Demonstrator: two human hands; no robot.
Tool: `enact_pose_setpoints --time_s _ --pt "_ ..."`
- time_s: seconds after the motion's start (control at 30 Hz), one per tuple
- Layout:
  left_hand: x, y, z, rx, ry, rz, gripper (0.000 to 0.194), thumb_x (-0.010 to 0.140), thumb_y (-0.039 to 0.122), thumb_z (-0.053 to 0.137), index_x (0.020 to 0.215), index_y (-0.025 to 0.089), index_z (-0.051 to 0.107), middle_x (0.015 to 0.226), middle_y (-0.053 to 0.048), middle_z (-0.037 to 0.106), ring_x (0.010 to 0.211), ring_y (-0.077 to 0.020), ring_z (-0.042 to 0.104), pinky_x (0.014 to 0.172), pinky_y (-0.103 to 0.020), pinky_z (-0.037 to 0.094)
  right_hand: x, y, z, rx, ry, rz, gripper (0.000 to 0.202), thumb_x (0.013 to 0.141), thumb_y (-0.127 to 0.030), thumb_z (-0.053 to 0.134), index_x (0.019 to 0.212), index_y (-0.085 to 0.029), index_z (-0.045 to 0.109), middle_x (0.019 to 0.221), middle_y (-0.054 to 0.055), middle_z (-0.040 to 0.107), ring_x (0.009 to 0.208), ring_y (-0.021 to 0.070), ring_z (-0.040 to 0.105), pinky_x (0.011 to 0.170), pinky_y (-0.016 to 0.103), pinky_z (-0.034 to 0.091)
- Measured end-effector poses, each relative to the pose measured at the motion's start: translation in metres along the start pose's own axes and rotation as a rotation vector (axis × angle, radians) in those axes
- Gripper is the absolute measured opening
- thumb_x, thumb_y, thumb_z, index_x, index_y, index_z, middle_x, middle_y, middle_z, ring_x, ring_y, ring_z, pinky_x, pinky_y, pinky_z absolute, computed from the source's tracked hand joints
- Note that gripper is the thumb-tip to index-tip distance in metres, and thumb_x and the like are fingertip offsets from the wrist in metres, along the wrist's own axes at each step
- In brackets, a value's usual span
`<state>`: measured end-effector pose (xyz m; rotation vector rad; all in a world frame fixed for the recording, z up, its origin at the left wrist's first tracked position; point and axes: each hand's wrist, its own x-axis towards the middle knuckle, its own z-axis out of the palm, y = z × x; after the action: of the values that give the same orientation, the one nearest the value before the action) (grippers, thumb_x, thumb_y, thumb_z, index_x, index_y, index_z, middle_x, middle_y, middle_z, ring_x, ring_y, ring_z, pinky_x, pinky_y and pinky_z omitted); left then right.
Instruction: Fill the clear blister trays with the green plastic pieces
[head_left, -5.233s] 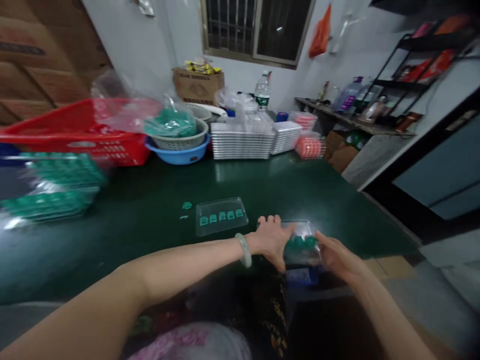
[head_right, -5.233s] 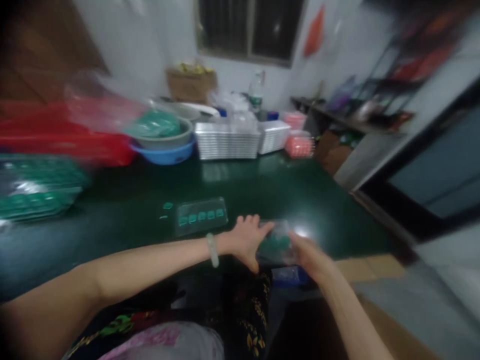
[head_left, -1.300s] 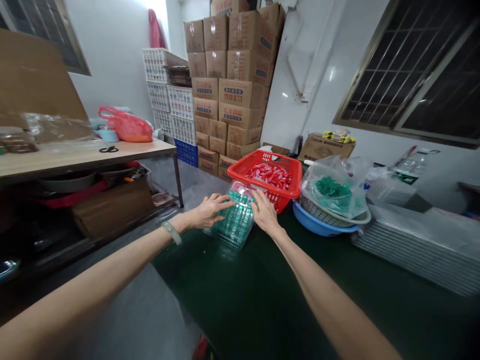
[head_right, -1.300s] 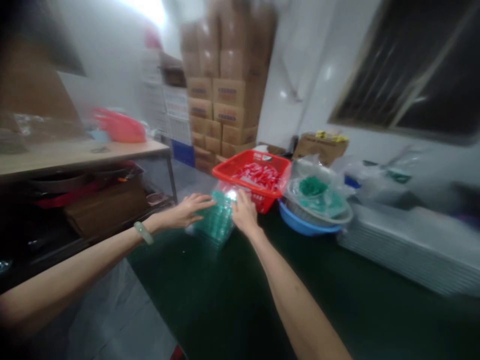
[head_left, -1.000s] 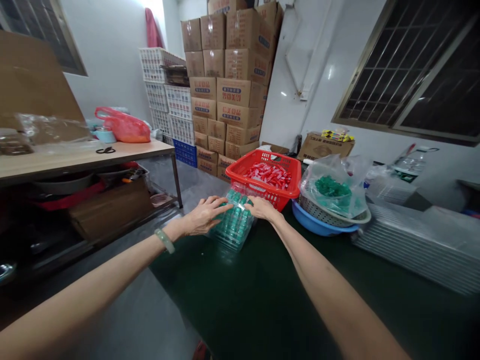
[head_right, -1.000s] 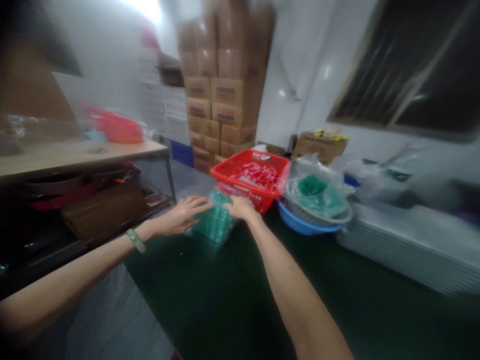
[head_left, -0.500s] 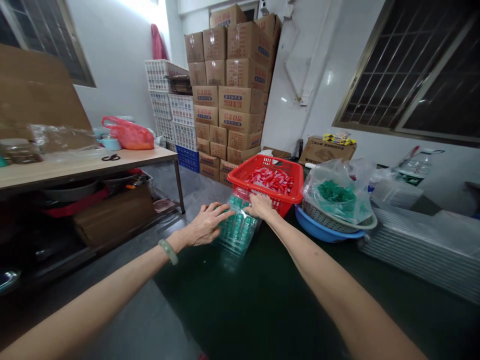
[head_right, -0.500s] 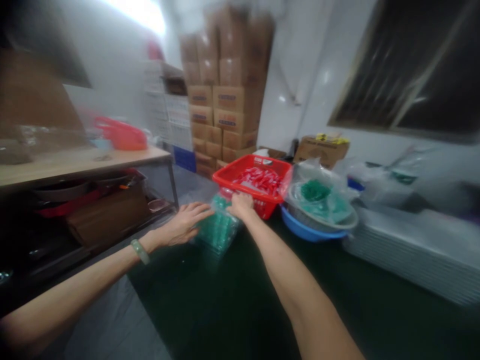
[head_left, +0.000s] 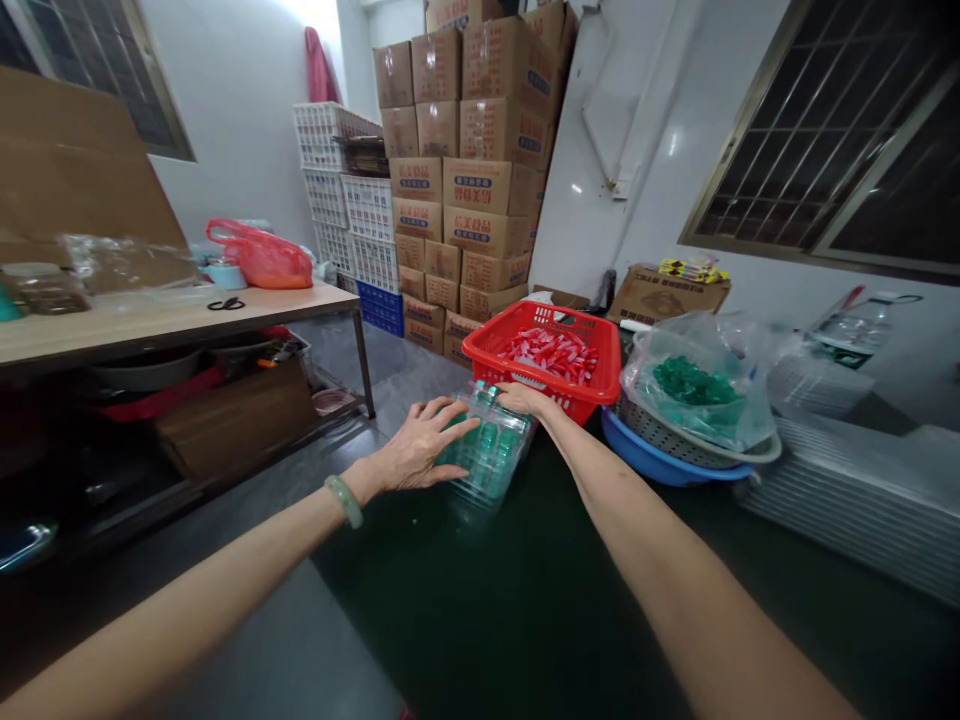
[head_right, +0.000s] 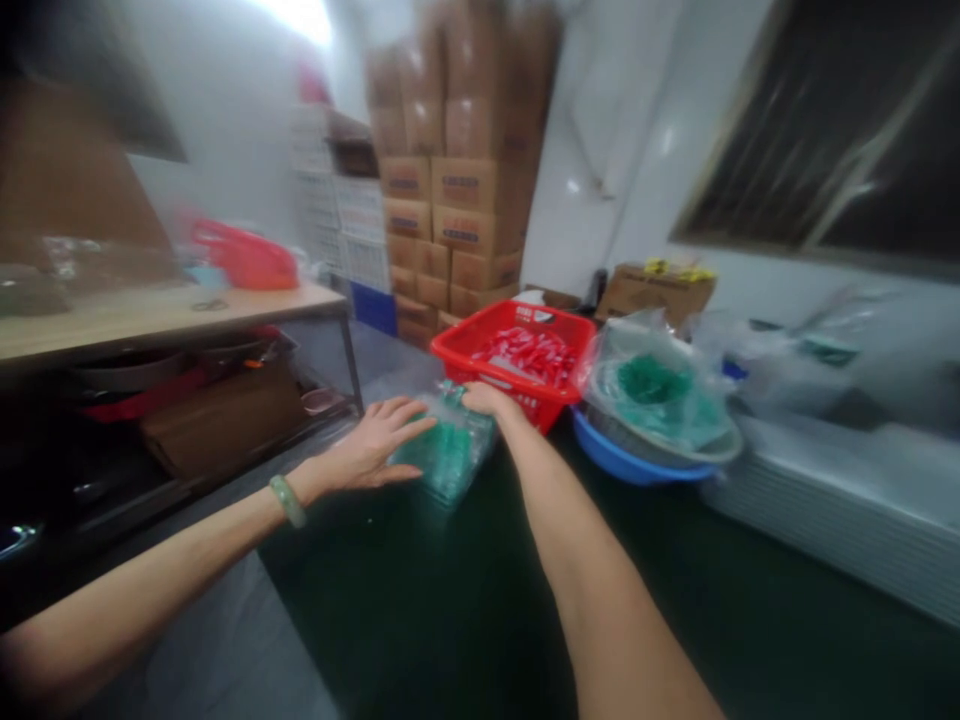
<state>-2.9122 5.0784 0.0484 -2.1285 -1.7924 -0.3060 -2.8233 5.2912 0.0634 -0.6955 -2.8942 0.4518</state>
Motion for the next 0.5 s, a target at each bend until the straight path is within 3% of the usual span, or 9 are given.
enact_pose_setpoints --time_s 0.13,0.37,0.5 --pt "0.006 -0.004 0.003 0.008 -0.008 0.012 0.064 0.076 0.058 0.042 0.129 0.023 0.036 0.129 -0.014 0.038 0.111 -0.0326 0.032 0.083 -0.046 0.028 -0.003 0.006 0.012 0.047 0.173 0.068 0.032 0.082 -0.030 0.044 0.101 -0.011 0.061 0.093 0.007 0.065 0.085 0.0187 0.059 0.075 0.026 0.042" --pt "0.006 -0.010 0.007 0.019 -0.051 0.011 0.076 0.068 0.059 0.053 0.131 0.022 0.032 0.129 -0.015 0.038 0.108 -0.0330 0.033 0.081 -0.044 0.029 -0.021 0.007 0.011 0.109 0.398 0.086 0.039 0.085 -0.035 0.032 0.085 -0.014 0.065 0.079 0.007 0.066 0.075 0.0175 0.058 0.070 0.024 0.040" --pt "0.018 -0.009 0.000 -0.009 -0.084 0.021 0.071 0.070 0.059 0.051 0.129 0.023 0.035 0.126 -0.014 0.041 0.105 -0.0314 0.036 0.082 -0.044 0.030 -0.053 0.004 0.011 0.143 0.536 0.063 0.036 0.086 -0.029 0.031 0.103 -0.014 0.058 0.102 0.008 0.062 0.093 0.0171 0.054 0.084 0.024 0.037"
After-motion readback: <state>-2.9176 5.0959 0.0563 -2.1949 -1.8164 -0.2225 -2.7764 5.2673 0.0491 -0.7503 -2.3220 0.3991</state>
